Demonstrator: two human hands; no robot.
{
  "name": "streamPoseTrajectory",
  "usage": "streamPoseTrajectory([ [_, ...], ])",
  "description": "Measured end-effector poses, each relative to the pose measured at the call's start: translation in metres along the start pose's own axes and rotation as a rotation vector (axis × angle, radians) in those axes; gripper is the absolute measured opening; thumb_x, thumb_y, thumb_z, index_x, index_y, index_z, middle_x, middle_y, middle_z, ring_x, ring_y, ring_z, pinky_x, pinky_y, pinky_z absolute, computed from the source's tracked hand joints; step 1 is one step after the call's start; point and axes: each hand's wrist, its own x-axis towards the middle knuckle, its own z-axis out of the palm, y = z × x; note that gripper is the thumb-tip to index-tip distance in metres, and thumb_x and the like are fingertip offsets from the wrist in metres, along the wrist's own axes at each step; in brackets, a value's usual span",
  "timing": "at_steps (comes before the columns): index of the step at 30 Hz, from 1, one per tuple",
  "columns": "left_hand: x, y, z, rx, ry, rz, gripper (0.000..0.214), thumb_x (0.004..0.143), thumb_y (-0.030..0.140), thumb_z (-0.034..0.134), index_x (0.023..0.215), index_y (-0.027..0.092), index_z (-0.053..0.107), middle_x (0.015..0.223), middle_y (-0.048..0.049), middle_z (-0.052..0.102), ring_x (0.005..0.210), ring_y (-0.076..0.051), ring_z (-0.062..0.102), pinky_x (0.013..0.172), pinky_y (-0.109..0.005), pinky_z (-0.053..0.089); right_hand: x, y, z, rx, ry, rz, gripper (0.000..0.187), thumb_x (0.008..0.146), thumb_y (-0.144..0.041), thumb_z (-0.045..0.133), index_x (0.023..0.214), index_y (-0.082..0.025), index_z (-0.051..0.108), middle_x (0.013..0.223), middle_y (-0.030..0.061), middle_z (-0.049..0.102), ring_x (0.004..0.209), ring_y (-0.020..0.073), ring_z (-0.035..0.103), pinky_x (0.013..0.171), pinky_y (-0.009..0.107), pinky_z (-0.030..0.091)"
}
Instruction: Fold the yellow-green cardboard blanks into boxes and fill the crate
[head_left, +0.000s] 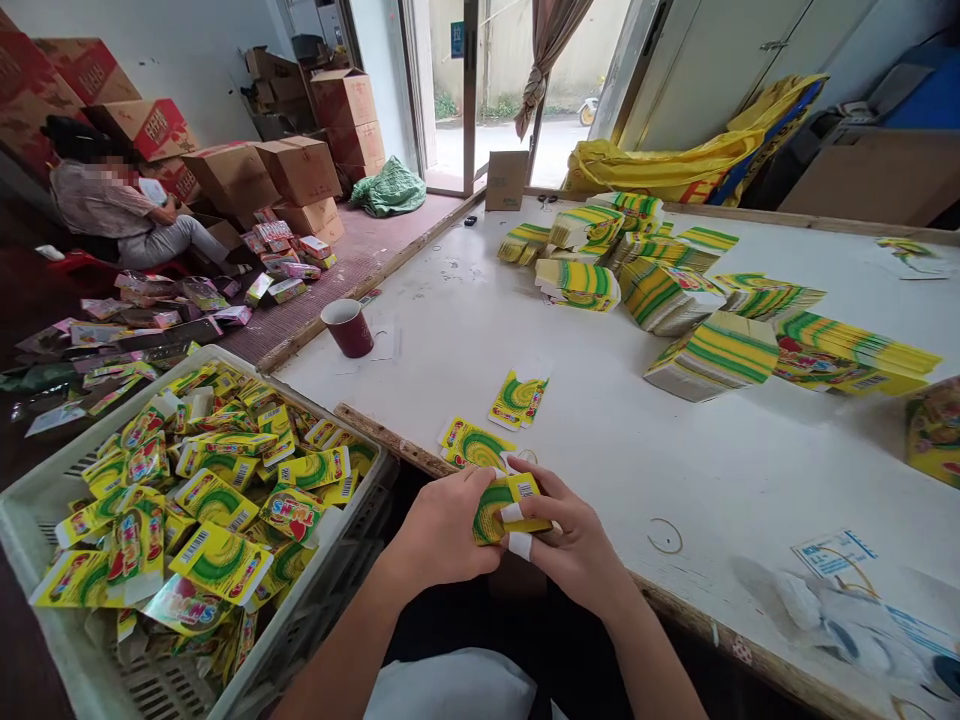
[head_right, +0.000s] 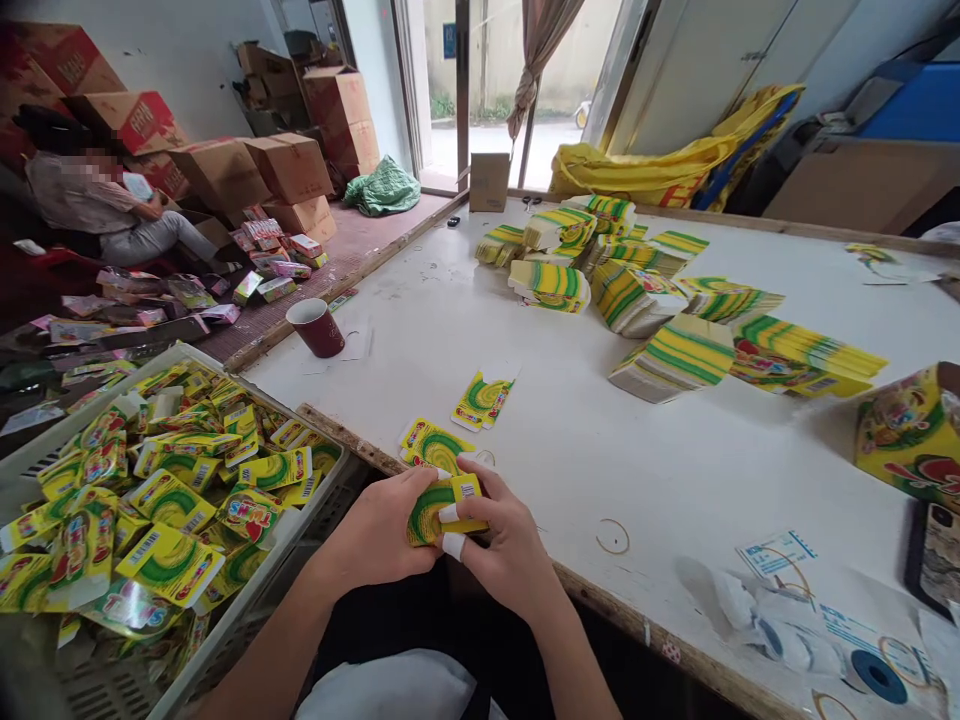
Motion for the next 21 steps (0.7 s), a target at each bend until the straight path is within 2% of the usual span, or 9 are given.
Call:
streamPoseTrajectory([
  [3,0.001,-0.001,0.002,-0.055,0.033,-0.002,0.049,0.064,0.022,0.068,0.112,0.018,0.055,0.111,-0.0124,0.067,0.102,-0.033,0.065,0.087,-0.045,0.052,0.001,0.002,0.011,0.121,0.037,0.017,0.027,0.082,-0.027,0.071,0.109,-0.025,0.068,0.148,0.0122,0.048,0.134,0.0298,0.05,0.106,0.045,0.047],
  [5,0.001,-0.002,0.004,-0.099,0.051,-0.003,0.052,0.065,0.024,0.069,0.115,0.018,0.055,0.115,-0.0134,0.066,0.105,-0.033,0.065,0.089,-0.045,0.052,0.001,0.003,0.017,0.202,0.046,0.035,0.046,0.087,-0.03,0.065,0.132,-0.027,0.054,0.147,0.0121,0.049,0.132,0.0269,0.051,0.104,0.043,0.05],
  [10,-0.003,-0.011,0.002,-0.24,0.132,-0.031,0.052,0.063,0.021,0.073,0.113,0.019,0.059,0.108,-0.011,0.069,0.096,-0.03,0.067,0.085,-0.042,0.054,0.007,0.007,0.027,0.189,0.103,0.126,0.062,0.086,-0.036,0.064,0.141,-0.022,0.038,0.139,0.0157,0.055,0.123,0.0264,0.059,0.094,0.04,0.056],
  [12,-0.006,-0.023,-0.008,-0.471,0.376,-0.034,0.047,0.064,0.024,0.078,0.107,0.022,0.061,0.097,-0.0052,0.07,0.085,-0.023,0.067,0.077,-0.033,0.055,0.012,0.014,0.026,0.097,0.129,0.167,0.06,0.085,-0.04,0.063,0.136,-0.02,0.041,0.128,0.0155,0.062,0.108,0.0247,0.067,0.084,0.038,0.06],
  [14,-0.008,-0.039,-0.022,-0.758,0.859,-0.047,0.04,0.067,0.035,0.079,0.101,0.025,0.06,0.095,-0.0019,0.068,0.085,-0.018,0.066,0.077,-0.028,0.054,0.019,0.025,0.024,-0.11,0.163,0.217,0.035,0.088,-0.037,0.057,0.118,-0.02,0.053,0.113,0.0118,0.069,0.093,0.0218,0.071,0.079,0.037,0.06],
  [16,-0.009,-0.057,-0.036,-1.015,1.297,-0.102,0.039,0.072,0.052,0.072,0.098,0.027,0.057,0.107,-0.0032,0.065,0.101,-0.019,0.064,0.088,-0.029,0.053,0.028,0.035,0.022,-0.3,0.179,0.247,0.014,0.088,-0.029,0.055,0.097,-0.02,0.06,0.1,0.0086,0.07,0.086,0.0213,0.07,0.078,0.038,0.057],
  [17,-0.008,-0.064,-0.041,-1.123,1.389,-0.159,0.04,0.076,0.06,0.066,0.097,0.027,0.056,0.115,-0.0047,0.063,0.112,-0.019,0.061,0.094,-0.031,0.051,0.032,0.039,0.023,-0.356,0.179,0.25,0.008,0.084,-0.025,0.059,0.09,-0.021,0.061,0.095,0.0076,0.069,0.085,0.0221,0.068,0.078,0.038,0.056],
  [18,-0.008,-0.07,-0.044,-1.211,1.396,-0.231,0.043,0.079,0.065,0.059,0.096,0.026,0.056,0.12,-0.0066,0.06,0.119,-0.02,0.057,0.097,-0.032,0.05,0.037,0.042,0.024,-0.398,0.183,0.251,0.006,0.08,-0.022,0.064,0.085,-0.021,0.062,0.091,0.007,0.067,0.084,0.0231,0.067,0.077,0.039,0.055],
  [21,-0.004,-0.075,-0.037,-1.346,1.24,-0.411,0.041,0.081,0.063,0.058,0.092,0.024,0.055,0.117,-0.0104,0.059,0.117,-0.022,0.058,0.095,-0.034,0.051,0.048,0.046,0.027,-0.538,0.192,0.247,0.02,0.066,-0.013,0.075,0.079,-0.022,0.062,0.087,0.0057,0.062,0.084,0.025,0.062,0.074,0.037,0.051],
])
